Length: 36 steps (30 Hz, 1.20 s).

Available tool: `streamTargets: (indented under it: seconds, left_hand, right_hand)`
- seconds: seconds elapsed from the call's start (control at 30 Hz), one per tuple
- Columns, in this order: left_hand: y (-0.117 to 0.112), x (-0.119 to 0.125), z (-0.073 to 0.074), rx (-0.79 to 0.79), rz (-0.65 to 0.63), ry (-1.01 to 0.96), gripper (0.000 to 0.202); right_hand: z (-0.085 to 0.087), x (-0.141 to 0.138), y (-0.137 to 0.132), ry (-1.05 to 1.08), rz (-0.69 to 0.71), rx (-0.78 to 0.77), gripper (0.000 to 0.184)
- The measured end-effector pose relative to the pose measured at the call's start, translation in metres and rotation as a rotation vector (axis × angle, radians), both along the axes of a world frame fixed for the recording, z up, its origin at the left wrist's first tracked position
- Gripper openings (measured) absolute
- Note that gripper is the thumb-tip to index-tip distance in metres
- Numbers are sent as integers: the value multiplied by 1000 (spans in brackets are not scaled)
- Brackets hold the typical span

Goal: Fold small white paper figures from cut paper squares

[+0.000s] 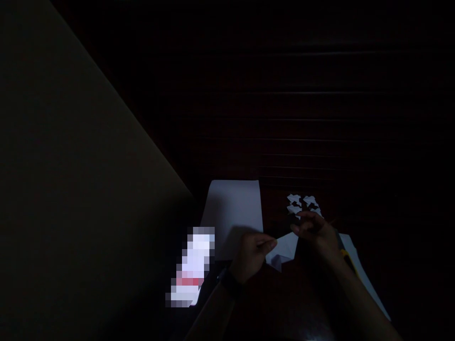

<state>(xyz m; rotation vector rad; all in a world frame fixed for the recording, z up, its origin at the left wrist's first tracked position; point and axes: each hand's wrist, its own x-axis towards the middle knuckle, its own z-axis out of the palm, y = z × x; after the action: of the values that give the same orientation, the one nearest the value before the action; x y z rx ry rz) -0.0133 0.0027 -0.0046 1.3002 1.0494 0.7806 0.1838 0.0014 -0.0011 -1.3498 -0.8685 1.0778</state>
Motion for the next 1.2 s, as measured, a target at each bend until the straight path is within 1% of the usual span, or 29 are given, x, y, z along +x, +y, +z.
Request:
streamTargets:
  seconds: [0.1,0.13,0.17,0.23,0.3,0.33,0.37,0.43,0.5,0.53,0.6,0.67,0.73,0.77,0.87,0.97,1.07,1.13,1.2]
  left_hand:
    - [1,-4,3,-29,44,-13,26]
    - [1,-5,4,-37,71,-16,26]
    - [1,-6,5,-49,99,-24,26]
    - [1,-7,5,-84,146,-48,29]
    - [2,-7,3,-131,175,-71,33]
    - [2,-6,2,-145,184,-78,34]
    - [3,-5,2,-147,192,-76,35]
    - [3,-3,4,-102,212,-56,35]
    - [3,-1,10,-29,234,-41,33]
    - [3,0,14,-6,241,-52,32]
    - [1,0,23,-9,218,-120,32]
    - [0,-2,27,-29,145,-175,40]
    - [-1,-3,26,-26,107,-170,46]
    - [-1,-4,23,-15,120,-147,45]
    - [1,-5,11,6,202,-90,35]
    - [4,-5,6,-1,213,-110,31]
    - [3,-5,10,-16,178,-129,36]
    - [2,-5,13,-31,162,-132,41]
    - [1,-5,15,-40,149,-134,43]
  right_hand:
    - [6,0,0,117,-50,12,36]
    - [9,-1,-1,171,-46,23,37]
    - [12,-2,-2,217,-12,36,39]
    - [18,-8,-6,271,129,43,52]
    - [20,-15,-9,240,328,26,66]
    - [19,-18,-10,200,422,21,70]
    - [18,-21,-11,147,496,25,68]
    - [15,-25,-12,19,571,55,55]
    - [12,-26,-10,-89,562,79,36]
    - [11,-25,-9,-125,544,77,30]
    - [10,-23,-8,-143,498,40,27]
    - [10,-21,-8,-113,456,-7,30]
    - [10,-20,-9,-50,437,-34,34]
    - [10,-20,-9,-7,438,-39,36]
    - [17,-20,-12,147,474,-32,39]
    - [27,-16,-13,255,533,-22,43]
    - [31,-10,-11,179,521,-2,46]
    - [26,-7,-8,84,476,40,44]
    - [20,-6,-6,18,415,85,38]
